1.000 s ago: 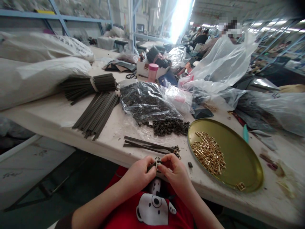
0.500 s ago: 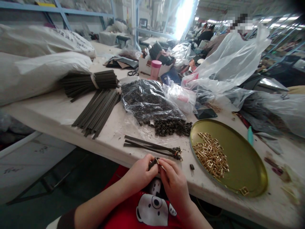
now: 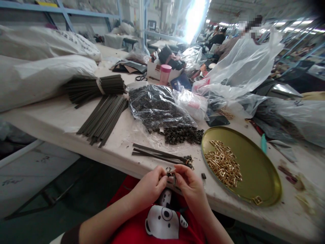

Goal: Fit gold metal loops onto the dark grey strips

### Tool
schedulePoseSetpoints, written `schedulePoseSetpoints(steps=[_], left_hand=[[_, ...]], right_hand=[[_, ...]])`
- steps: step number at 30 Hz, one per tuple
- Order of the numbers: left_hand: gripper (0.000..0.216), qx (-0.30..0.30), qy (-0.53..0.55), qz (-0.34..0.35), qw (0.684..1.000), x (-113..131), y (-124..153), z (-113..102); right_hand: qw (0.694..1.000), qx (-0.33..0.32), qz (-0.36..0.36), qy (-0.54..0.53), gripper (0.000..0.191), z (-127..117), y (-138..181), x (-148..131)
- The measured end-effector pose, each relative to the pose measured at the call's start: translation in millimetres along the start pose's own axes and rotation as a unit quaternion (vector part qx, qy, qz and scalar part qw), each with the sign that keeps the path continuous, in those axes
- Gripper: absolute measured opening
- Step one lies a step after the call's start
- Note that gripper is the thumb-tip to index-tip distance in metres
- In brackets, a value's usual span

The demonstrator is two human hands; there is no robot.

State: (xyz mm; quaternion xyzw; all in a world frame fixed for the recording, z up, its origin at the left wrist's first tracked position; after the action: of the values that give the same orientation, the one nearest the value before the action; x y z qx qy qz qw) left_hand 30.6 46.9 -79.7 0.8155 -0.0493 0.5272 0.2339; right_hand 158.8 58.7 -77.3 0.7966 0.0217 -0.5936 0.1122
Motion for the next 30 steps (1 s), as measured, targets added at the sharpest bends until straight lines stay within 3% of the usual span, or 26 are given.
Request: schedulePoseSetpoints(steps=[4,8,12,16,19,21,25,27,30], left_hand=[[0.018,0.019,-0.004,0.006,1.000,2,6,0],[0.036,-0.021,-0.043,0.085,0.995,16,11,8],[0.030,-0.060,-0.060,0.132,0.988,23,13,15],[0.025,-0.074,-0.054,0.143,0.985,25,9,15],[0.021,-0.074,0.004,0.119,0.990,23,4,13],[0.019,-0.078,0.110,0.088,0.987,20,1,13],[0.016,-0.123,0.299,-0.004,0.946,10,-1,27],[0.017,-0.132,0.308,-0.027,0.942,8,-2,32],[0.021,-0.124,0.259,-0.008,0.958,12,-6,31]], right_hand=[[0.998,-0.018,0.018,-0.051,0.018,2,2,0],[0.985,-0.048,0.051,-0.158,0.021,9,2,4],[0.964,-0.066,0.083,-0.242,0.028,13,3,11],[0.960,-0.060,0.094,-0.258,0.028,11,2,15],[0.960,-0.065,0.089,-0.259,0.025,11,1,14],[0.961,-0.072,0.080,-0.256,0.024,13,0,12],[0.961,-0.068,0.097,-0.249,0.023,16,-1,20],[0.957,-0.060,0.119,-0.260,0.022,16,0,26],[0.956,-0.040,0.119,-0.263,0.019,9,1,29]])
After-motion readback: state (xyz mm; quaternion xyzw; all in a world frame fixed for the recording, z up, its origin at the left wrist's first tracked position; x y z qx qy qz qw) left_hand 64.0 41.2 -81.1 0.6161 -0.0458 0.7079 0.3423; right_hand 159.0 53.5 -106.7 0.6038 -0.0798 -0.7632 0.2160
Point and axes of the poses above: each hand's wrist, its own y-axis away from the middle knuckle, its own z-axis out of the palm, x = y × z, the point moved 8 cm from there along -y, towards the middle knuckle, and after that the axes turned 4 degrees about -x, right-handed, at the moved point
